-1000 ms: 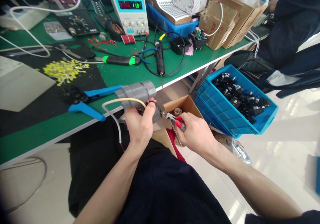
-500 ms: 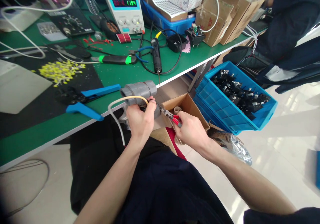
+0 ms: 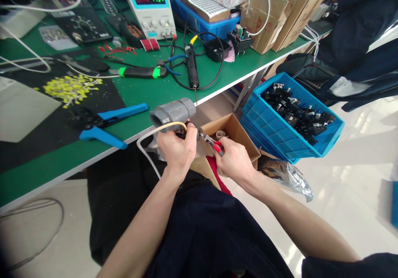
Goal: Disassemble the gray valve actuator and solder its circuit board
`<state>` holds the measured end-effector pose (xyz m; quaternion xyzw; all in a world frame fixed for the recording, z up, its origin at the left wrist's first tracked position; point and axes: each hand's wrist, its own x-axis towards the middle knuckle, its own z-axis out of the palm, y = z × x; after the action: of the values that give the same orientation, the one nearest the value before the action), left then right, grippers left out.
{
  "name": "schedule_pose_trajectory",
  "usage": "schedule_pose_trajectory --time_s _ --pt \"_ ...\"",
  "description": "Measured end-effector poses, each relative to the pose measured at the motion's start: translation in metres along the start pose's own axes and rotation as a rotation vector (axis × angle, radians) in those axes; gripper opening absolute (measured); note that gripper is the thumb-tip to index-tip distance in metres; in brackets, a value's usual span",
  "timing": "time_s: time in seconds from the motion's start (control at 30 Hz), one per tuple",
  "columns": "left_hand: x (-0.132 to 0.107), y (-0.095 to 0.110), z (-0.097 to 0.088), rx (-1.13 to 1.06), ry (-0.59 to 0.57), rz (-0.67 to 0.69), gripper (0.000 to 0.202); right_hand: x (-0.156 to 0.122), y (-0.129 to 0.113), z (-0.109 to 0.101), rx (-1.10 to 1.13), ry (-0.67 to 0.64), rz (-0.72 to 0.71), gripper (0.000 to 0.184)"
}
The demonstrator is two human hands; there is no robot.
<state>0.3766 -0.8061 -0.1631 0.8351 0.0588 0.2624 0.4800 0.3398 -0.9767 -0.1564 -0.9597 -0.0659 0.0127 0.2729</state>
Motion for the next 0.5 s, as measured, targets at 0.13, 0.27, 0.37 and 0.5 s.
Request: schedule_pose_trajectory --time_s 0.13,0.27,0.37,0.5 --pt "0.005 -0.002 0.001 -0.123 -0.082 -0.097 0.022 -0.001 -0.001 0.000 0.030 -0.017 0.010 0.020" --pt "0.006 -0.004 0.005 -0.091 -0.060 -0.135 0.017 -0.003 0.001 0.005 0.044 0.004 0.040 0.021" --pt "0.002 -0.006 0.008 -0.025 -0.014 -0.134 0.019 -0.004 0.003 0.009 0.059 0.019 0.065 0.023" --pt "-0.002 -0.005 0.013 -0.071 0.013 -0.180 0.018 -0.005 -0.002 0.014 0.103 0.028 0.105 0.026"
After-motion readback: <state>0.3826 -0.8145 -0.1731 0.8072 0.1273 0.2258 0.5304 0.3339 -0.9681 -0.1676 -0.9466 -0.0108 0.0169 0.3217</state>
